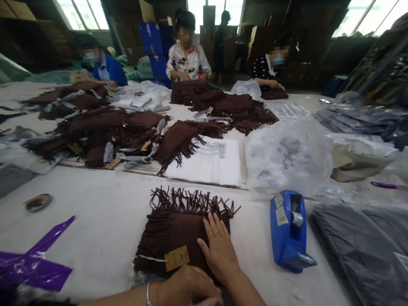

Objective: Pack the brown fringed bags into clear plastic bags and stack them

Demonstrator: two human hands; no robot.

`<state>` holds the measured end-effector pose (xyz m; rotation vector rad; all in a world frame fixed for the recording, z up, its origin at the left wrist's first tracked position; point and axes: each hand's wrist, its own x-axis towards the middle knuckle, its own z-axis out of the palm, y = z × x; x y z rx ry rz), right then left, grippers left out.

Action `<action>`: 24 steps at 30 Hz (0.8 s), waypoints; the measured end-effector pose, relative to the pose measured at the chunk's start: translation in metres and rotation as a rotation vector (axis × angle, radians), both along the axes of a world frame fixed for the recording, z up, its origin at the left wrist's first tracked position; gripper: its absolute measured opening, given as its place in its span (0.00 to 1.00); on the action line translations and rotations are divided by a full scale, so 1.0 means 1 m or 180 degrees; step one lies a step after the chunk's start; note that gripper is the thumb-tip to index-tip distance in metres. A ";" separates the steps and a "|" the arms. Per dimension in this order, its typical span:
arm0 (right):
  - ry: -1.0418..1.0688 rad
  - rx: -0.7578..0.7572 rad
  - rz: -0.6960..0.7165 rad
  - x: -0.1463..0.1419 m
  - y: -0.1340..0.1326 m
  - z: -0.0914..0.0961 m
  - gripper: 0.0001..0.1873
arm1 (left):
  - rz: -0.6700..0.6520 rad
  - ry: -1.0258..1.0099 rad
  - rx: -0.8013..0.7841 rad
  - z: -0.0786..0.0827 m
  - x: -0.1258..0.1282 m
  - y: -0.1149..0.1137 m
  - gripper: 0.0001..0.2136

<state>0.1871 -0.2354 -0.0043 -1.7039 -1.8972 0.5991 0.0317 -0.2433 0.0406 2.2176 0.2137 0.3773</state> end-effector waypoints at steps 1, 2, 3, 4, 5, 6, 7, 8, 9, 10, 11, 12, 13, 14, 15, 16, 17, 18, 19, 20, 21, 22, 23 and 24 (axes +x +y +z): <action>0.0256 -0.0104 0.0175 0.000 -0.004 0.008 0.29 | -0.0015 -0.0067 -0.0385 0.013 -0.006 0.002 0.13; 0.0591 -0.0201 0.0339 0.001 -0.009 0.017 0.27 | 0.0038 -0.0123 -0.0747 0.026 -0.016 0.008 0.13; 0.0996 -0.0272 0.0405 0.004 -0.015 0.026 0.25 | 0.0237 -0.0165 -0.1039 0.037 -0.029 0.017 0.14; 0.1475 -0.0320 0.0343 0.010 -0.022 0.032 0.24 | 0.0606 -0.0171 -0.1269 0.044 -0.045 0.030 0.14; 0.1997 -0.0294 0.0054 0.019 -0.030 0.035 0.23 | 0.1146 -0.0154 -0.1502 0.048 -0.065 0.044 0.16; 0.2535 -0.0261 -0.0412 0.032 -0.037 0.036 0.23 | 0.1843 -0.0170 -0.1709 0.048 -0.087 0.060 0.17; 0.3084 -0.0256 -0.0936 0.047 -0.043 0.032 0.24 | 0.2498 -0.0161 -0.1863 0.043 -0.110 0.076 0.17; 0.3494 -0.0294 -0.1468 0.064 -0.047 0.026 0.26 | 0.2976 -0.0121 -0.2116 0.036 -0.133 0.090 0.18; 0.3711 -0.0554 -0.1865 0.081 -0.049 0.019 0.27 | 0.3255 -0.0025 -0.2457 0.027 -0.153 0.103 0.19; 0.3854 -0.0911 -0.2113 0.096 -0.047 0.011 0.29 | 0.3371 0.0045 -0.2844 0.018 -0.170 0.113 0.21; 0.3988 -0.1291 -0.2198 0.107 -0.043 0.005 0.30 | 0.3341 0.0109 -0.3258 0.008 -0.182 0.122 0.23; 0.4098 -0.1730 -0.2136 0.115 -0.036 0.000 0.32 | 0.3202 0.0161 -0.3660 0.000 -0.188 0.130 0.24; 0.4189 -0.2169 -0.1963 0.117 -0.027 -0.001 0.33 | 0.3012 0.0206 -0.4021 -0.007 -0.190 0.138 0.26; 0.4247 -0.2588 -0.1725 0.116 -0.015 0.000 0.33 | 0.2801 0.0266 -0.4327 -0.012 -0.187 0.145 0.26; 0.4267 -0.2951 -0.1466 0.110 -0.002 0.004 0.32 | 0.2578 0.0354 -0.4583 -0.017 -0.181 0.153 0.27; 0.4273 -0.3239 -0.1214 0.102 0.013 0.009 0.32 | 0.2324 0.0469 -0.4805 -0.021 -0.172 0.161 0.27; 0.4289 -0.3439 -0.0989 0.093 0.028 0.016 0.32 | 0.2036 0.0589 -0.4998 -0.024 -0.162 0.170 0.27; 0.4334 -0.3566 -0.0798 0.084 0.043 0.022 0.32 | 0.1734 0.0686 -0.5167 -0.028 -0.151 0.179 0.28; 0.4395 -0.3651 -0.0645 0.075 0.057 0.028 0.32 | 0.1440 0.0747 -0.5307 -0.032 -0.141 0.188 0.28; 0.4446 -0.3746 -0.0524 0.068 0.069 0.032 0.33 | 0.1180 0.0780 -0.5422 -0.036 -0.130 0.196 0.29; 0.4461 -0.3844 -0.0444 0.062 0.080 0.035 0.33 | 0.0991 0.0799 -0.5510 -0.040 -0.121 0.204 0.29; 0.4435 -0.3940 -0.0409 0.058 0.090 0.037 0.34 | 0.0876 0.0815 -0.5573 -0.044 -0.112 0.210 0.29; 0.4386 -0.4001 -0.0400 0.056 0.098 0.038 0.34 | 0.0809 0.0831 -0.5612 -0.048 -0.104 0.216 0.29; 0.4341 -0.4010 -0.0402 0.054 0.104 0.037 0.34 | 0.0769 0.0858 -0.5634 -0.052 -0.096 0.221 0.29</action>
